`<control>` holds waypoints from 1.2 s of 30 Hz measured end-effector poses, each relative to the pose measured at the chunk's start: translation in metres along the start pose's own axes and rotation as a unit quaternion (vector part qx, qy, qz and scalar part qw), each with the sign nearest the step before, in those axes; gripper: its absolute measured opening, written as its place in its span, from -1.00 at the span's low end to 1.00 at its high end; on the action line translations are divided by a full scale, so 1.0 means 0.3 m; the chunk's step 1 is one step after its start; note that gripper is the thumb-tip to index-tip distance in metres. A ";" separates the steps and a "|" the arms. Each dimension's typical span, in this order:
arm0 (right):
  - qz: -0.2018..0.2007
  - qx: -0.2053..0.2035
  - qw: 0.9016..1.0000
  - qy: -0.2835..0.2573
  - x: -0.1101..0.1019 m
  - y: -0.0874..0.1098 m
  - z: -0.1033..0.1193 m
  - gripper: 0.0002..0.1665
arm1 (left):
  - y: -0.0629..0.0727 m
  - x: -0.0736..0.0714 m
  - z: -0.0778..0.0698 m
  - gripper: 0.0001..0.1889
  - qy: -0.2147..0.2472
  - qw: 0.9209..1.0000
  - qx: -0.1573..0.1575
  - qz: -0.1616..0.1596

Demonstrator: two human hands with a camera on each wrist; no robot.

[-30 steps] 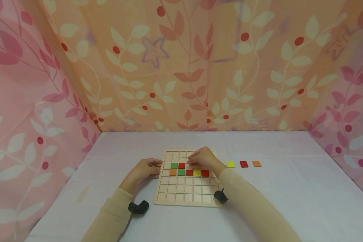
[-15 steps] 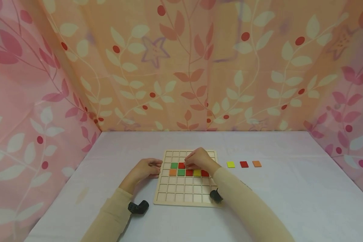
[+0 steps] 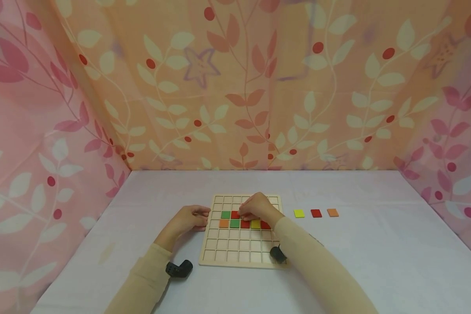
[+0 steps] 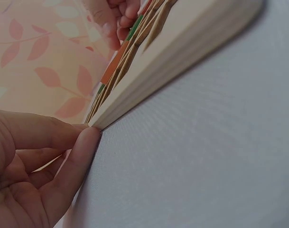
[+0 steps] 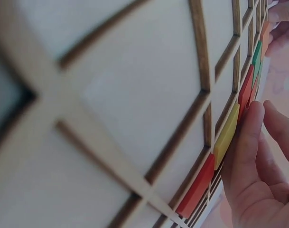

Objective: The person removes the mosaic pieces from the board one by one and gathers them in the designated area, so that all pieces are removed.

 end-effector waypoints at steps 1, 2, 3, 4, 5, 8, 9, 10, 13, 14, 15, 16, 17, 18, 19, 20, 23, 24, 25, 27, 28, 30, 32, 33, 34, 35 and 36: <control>0.000 0.000 1.000 0.001 -0.001 0.000 -0.001 -0.82 | -0.001 0.000 0.000 -0.55 0.000 1.000 -0.001 -0.001; 0.001 -0.001 1.000 0.003 -0.001 0.000 -0.001 -0.82 | -0.003 0.000 0.000 -0.55 0.000 1.000 0.000 -0.001; 0.001 -0.002 1.000 0.004 -0.002 0.000 -0.001 -0.82 | -0.004 0.001 0.000 -0.55 0.000 1.000 0.000 -0.001; 0.001 -0.002 1.000 0.005 -0.002 0.001 -0.001 -0.81 | -0.005 0.001 0.000 -0.56 0.000 1.000 0.000 0.000; 0.000 -0.002 1.000 0.006 -0.002 0.001 -0.001 -0.82 | -0.006 0.002 0.001 -0.56 -0.001 1.000 -0.001 0.001; 0.000 -0.006 1.000 0.010 0.000 0.002 0.001 -0.81 | -0.007 0.001 0.001 -0.56 -0.003 1.000 0.000 -0.001; 0.002 -0.008 1.000 0.009 0.001 0.002 0.002 -0.80 | -0.007 0.000 0.001 -0.56 -0.003 1.000 -0.001 -0.002; 0.002 -0.008 1.000 0.009 0.002 0.003 0.003 -0.80 | -0.007 0.000 0.002 -0.57 -0.002 1.000 -0.002 -0.004; 0.002 -0.008 1.000 0.011 0.004 0.007 0.005 -0.80 | -0.010 0.001 0.004 -0.57 0.000 1.000 -0.006 -0.006; 0.002 -0.009 1.000 0.013 0.004 0.007 0.005 -0.80 | -0.010 0.001 0.004 -0.56 0.000 1.000 -0.006 -0.005; 0.000 -0.009 1.000 0.012 0.004 0.007 0.004 -0.81 | -0.010 0.002 0.004 -0.56 0.000 1.000 -0.006 -0.005; -0.003 -0.008 1.000 0.013 0.004 0.007 0.004 -0.82 | -0.011 0.002 0.004 -0.56 -0.001 1.000 -0.006 -0.005; -0.006 -0.010 1.000 0.016 0.004 0.006 0.004 -0.82 | -0.011 0.002 0.004 -0.56 -0.001 1.000 -0.005 -0.005; -0.008 -0.013 1.000 0.019 0.004 0.005 0.004 -0.82 | -0.011 0.002 0.004 -0.56 -0.002 1.000 -0.004 -0.005; -0.011 -0.015 1.000 0.021 0.005 0.005 0.004 -0.83 | -0.011 0.002 0.003 -0.56 -0.002 1.000 -0.004 -0.005; -0.014 -0.015 1.000 0.021 0.005 0.005 0.004 -0.84 | -0.012 0.002 0.003 -0.56 -0.002 1.000 -0.003 -0.005; -0.022 -0.014 0.999 0.020 0.005 0.007 0.007 -0.86 | -0.012 0.000 0.004 -0.57 -0.003 1.000 -0.006 -0.005; -0.023 -0.014 0.999 0.019 0.006 0.009 0.008 -0.87 | -0.012 0.000 0.003 -0.57 -0.003 1.000 -0.006 -0.005; -0.024 -0.014 0.999 0.017 0.006 0.010 0.009 -0.87 | -0.012 -0.001 0.003 -0.57 -0.003 1.000 -0.007 -0.005; -0.025 -0.012 1.000 0.012 0.006 0.013 0.011 -0.87 | -0.010 -0.001 0.001 -0.57 -0.004 1.000 -0.006 -0.005; -0.025 -0.011 1.000 0.010 0.007 0.015 0.012 -0.88 | -0.009 -0.002 0.001 -0.57 -0.004 1.000 -0.006 -0.004; -0.024 -0.010 1.000 0.004 0.008 0.016 0.013 -0.88 | -0.009 -0.002 0.001 -0.57 -0.005 1.000 -0.007 -0.004; -0.025 -0.008 1.000 -0.003 0.010 0.016 0.013 -0.89 | -0.008 -0.002 0.002 -0.58 -0.007 1.000 -0.008 -0.002; -0.025 -0.008 1.000 -0.006 0.012 0.016 0.013 -0.89 | -0.008 -0.002 0.002 -0.57 -0.006 1.000 -0.010 -0.002; -0.023 -0.010 1.000 -0.007 0.014 0.015 0.014 -0.89 | -0.007 -0.002 0.002 -0.58 -0.007 1.000 -0.011 -0.002; -0.023 -0.013 1.000 -0.008 0.016 0.013 0.013 -0.89 | -0.007 -0.002 0.002 -0.58 -0.007 1.000 -0.012 -0.003; -0.024 -0.014 1.000 -0.008 0.017 0.013 0.013 -0.89 | -0.006 -0.003 0.002 -0.58 -0.007 1.000 -0.012 -0.004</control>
Point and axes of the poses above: each hand's wrist, its own y-axis away from the middle knuckle, its own x-axis out of the palm, z = x × y, the point moved 4 cm from there along -y, towards the middle knuckle, and after that the axes turned 4 degrees about -y, right-handed, at the moved point
